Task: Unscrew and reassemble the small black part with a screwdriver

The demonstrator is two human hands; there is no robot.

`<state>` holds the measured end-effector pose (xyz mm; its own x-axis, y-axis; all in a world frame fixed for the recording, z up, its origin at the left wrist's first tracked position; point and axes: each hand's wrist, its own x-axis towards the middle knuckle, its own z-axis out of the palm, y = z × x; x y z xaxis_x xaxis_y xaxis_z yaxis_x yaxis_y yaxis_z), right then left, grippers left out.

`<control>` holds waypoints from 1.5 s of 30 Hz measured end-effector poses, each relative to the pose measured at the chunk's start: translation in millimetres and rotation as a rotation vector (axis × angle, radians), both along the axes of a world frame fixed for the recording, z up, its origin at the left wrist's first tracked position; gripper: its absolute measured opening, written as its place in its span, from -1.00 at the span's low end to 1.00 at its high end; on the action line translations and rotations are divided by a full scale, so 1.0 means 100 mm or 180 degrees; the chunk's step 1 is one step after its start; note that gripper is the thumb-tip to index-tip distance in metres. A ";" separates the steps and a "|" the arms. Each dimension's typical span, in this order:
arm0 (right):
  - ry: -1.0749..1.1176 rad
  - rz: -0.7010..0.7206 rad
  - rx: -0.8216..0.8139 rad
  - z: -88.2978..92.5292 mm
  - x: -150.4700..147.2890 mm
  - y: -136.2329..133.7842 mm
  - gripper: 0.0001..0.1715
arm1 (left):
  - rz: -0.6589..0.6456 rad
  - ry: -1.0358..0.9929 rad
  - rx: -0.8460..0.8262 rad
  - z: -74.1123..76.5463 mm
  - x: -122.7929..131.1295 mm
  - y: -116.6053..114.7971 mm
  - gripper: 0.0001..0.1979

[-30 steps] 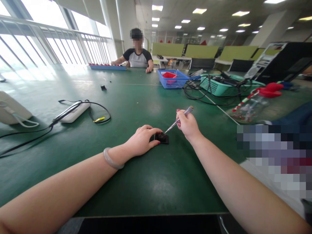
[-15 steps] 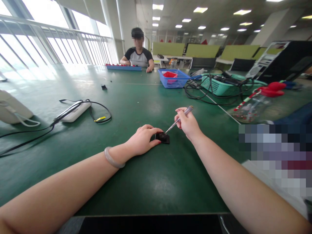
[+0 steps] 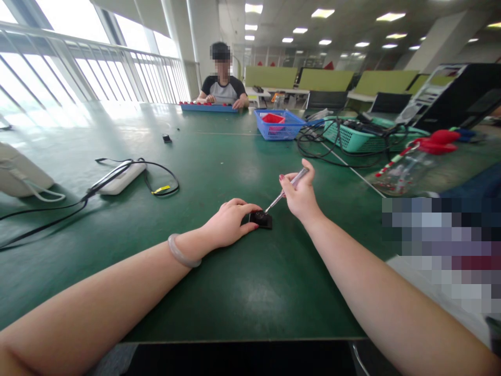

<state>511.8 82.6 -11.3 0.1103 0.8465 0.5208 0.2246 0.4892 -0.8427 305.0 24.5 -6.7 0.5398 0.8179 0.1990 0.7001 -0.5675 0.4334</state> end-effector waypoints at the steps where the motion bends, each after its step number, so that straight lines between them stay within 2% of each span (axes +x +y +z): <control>1: -0.0023 -0.0034 0.0024 0.02 0.00 -0.02 -0.14 | -0.0003 0.0001 0.0000 0.00 0.00 0.00 -0.59; 3: -0.0028 -0.0025 0.0033 0.05 -0.01 -0.05 -0.08 | -0.0003 0.0007 -0.0007 0.01 0.00 0.00 -0.60; 5: 0.0022 0.0074 -0.0003 0.07 -0.01 -0.07 -0.11 | 0.0006 0.0006 -0.0017 0.01 0.00 0.00 -0.59; 10: 0.0429 0.0253 -0.0208 0.06 0.04 -0.01 -0.46 | -0.0009 -0.0010 -0.0025 0.00 0.00 0.00 -0.59; 12: 0.0760 0.0384 -0.0370 0.06 0.06 0.02 -0.53 | -0.0016 -0.0010 -0.0017 0.00 0.00 0.01 -0.59; 18: 0.1374 0.0670 -0.0801 0.08 0.11 0.05 -0.58 | 0.0003 0.0001 0.0003 -0.01 0.00 0.01 -0.60; 30: 0.1390 0.0894 -0.0816 0.02 0.09 0.04 -0.68 | -0.0011 0.0039 0.0035 -0.02 -0.01 0.01 -0.60; 34: 0.1370 0.0815 -0.0937 0.03 0.09 0.03 -0.74 | -0.0012 0.0036 0.0023 -0.02 -0.01 0.01 -0.59; 39: 0.1375 0.0684 -0.1360 0.00 0.10 0.06 -0.82 | -0.0007 0.0035 0.0011 -0.01 -0.01 0.01 -0.59; 45: 0.1446 0.0704 -0.1694 -0.04 0.09 0.08 -0.73 | 0.0000 0.0036 -0.0027 -0.01 0.00 0.00 -0.59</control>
